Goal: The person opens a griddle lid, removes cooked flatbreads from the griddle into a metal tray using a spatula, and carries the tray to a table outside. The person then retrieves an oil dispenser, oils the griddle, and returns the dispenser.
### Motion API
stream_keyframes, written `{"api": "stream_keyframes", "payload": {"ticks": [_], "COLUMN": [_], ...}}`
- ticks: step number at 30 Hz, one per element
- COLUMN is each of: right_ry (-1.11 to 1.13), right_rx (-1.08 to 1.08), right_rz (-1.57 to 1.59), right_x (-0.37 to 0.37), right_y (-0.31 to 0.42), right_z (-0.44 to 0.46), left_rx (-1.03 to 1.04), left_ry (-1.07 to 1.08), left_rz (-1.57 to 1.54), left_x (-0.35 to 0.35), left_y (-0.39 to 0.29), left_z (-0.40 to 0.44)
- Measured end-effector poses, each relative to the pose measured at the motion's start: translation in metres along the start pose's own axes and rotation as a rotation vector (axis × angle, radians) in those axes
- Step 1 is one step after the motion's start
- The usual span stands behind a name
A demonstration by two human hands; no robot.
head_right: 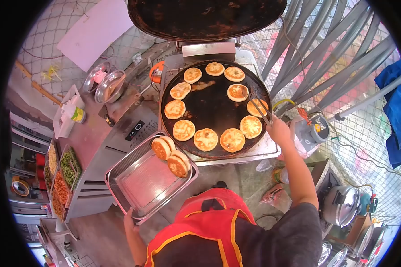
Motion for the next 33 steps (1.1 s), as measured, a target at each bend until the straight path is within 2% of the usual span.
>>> {"api": "stream_keyframes", "payload": {"ticks": [2,5,8,10,14,17,18,21,22,25,26,29,30,33], "right_ry": [0.028,0.035,-0.037,0.062,0.356,0.468,0.593,0.444,0.42,0.233,0.246,-0.291,-0.215,-0.153], "right_rx": [0.111,0.128,0.005,-0.057,0.525,0.801,0.779,0.914,0.904,0.517,0.296,-0.125,-0.101,-0.292], "right_rz": [0.259,0.287,0.217,0.338,1.031,1.507,1.587,1.649,1.626,1.282,0.82,-0.057,-0.12,-0.322], "right_x": [0.032,0.069,0.072,0.07,0.11,0.133,0.153,0.177,0.179,0.151,0.147,0.046,0.025,0.03], "right_y": [-0.017,-0.016,-0.006,-0.003,-0.025,-0.006,0.001,0.01,0.013,-0.008,-0.026,0.004,0.018,0.019], "right_z": [0.031,0.062,0.066,0.063,0.07,0.084,0.096,0.115,0.12,0.135,0.142,0.105,0.093,0.085], "left_rx": [0.0,0.008,0.009,0.054,-0.011,-0.025,-0.029,-0.044,-0.051,-0.021,-0.029,-0.049,-0.055,-0.052], "left_ry": [-0.009,-0.019,-0.024,-0.017,-0.04,-0.062,-0.079,-0.093,-0.092,-0.081,-0.082,-0.076,-0.067,-0.059], "left_rz": [0.01,0.027,0.023,-0.025,-0.023,-0.007,-0.005,0.015,0.023,0.021,0.02,0.013,0.008,-0.011], "left_x": [-0.002,-0.008,-0.005,-0.007,0.002,0.002,0.0,0.002,0.002,-0.005,-0.007,-0.004,-0.007,-0.011], "left_y": [0.0,0.004,0.005,0.01,0.004,0.004,0.004,0.002,0.003,0.012,0.013,0.01,0.011,0.016], "left_z": [-0.003,-0.001,0.003,0.01,-0.008,-0.013,-0.014,-0.018,-0.02,-0.004,-0.004,-0.01,-0.008,-0.003]}}
Point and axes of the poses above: each hand's wrist, its own z-axis towards the middle knuckle, its own x-axis out of the palm, y = z × x, the point moved 9 cm from there along z, towards the middle knuckle, and after that the axes turned 8 degrees about -y, right-handed, at the moved point
